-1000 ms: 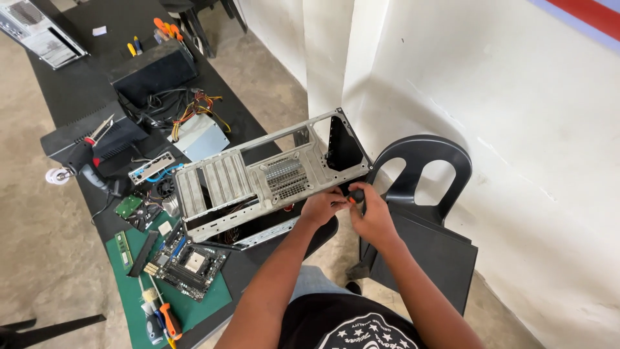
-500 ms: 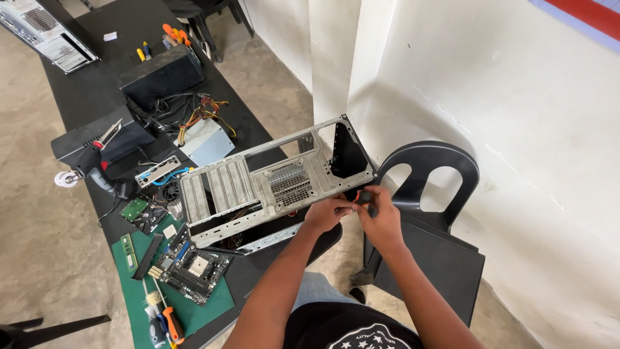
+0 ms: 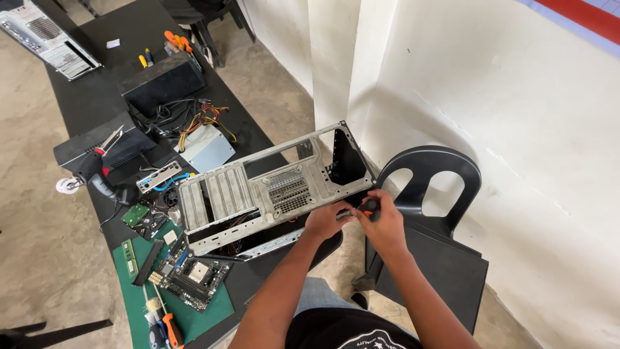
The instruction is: The person is unscrewing the internal frame of a computer case and repositioning it on a repair bench.
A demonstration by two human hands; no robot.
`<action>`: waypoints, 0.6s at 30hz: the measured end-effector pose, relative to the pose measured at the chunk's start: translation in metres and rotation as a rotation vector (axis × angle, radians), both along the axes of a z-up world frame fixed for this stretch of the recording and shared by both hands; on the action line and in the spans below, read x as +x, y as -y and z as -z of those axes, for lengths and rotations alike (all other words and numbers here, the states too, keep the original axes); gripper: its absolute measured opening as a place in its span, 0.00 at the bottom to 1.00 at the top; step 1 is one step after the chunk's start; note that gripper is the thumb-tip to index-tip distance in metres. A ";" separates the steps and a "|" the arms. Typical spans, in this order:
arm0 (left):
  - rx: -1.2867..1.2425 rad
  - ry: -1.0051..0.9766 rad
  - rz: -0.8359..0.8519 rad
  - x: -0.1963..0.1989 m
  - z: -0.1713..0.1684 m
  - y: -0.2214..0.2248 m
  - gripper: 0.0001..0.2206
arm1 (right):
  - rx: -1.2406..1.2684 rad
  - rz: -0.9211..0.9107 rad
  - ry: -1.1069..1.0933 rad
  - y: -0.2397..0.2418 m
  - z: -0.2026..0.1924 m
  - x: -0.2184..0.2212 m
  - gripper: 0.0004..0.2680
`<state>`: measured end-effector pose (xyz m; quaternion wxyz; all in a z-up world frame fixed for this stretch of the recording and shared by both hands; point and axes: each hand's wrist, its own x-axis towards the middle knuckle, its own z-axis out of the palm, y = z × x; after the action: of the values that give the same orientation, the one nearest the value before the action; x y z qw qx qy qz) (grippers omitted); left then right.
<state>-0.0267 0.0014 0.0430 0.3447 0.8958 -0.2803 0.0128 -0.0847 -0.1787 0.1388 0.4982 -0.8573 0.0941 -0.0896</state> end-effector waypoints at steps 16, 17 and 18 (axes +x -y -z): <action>0.082 -0.168 -0.001 0.007 -0.003 0.002 0.09 | -0.114 -0.084 0.072 -0.004 0.018 0.004 0.17; 0.069 -0.181 -0.013 0.004 -0.013 0.002 0.09 | -0.120 -0.094 0.104 -0.005 0.017 0.002 0.16; 0.056 -0.193 -0.024 0.000 -0.023 0.002 0.09 | -0.127 -0.105 0.135 -0.005 0.016 0.000 0.15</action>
<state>-0.0263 -0.0010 0.0665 0.3448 0.9055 -0.2352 -0.0772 -0.0846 -0.1737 0.1223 0.4522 -0.8828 0.0096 -0.1267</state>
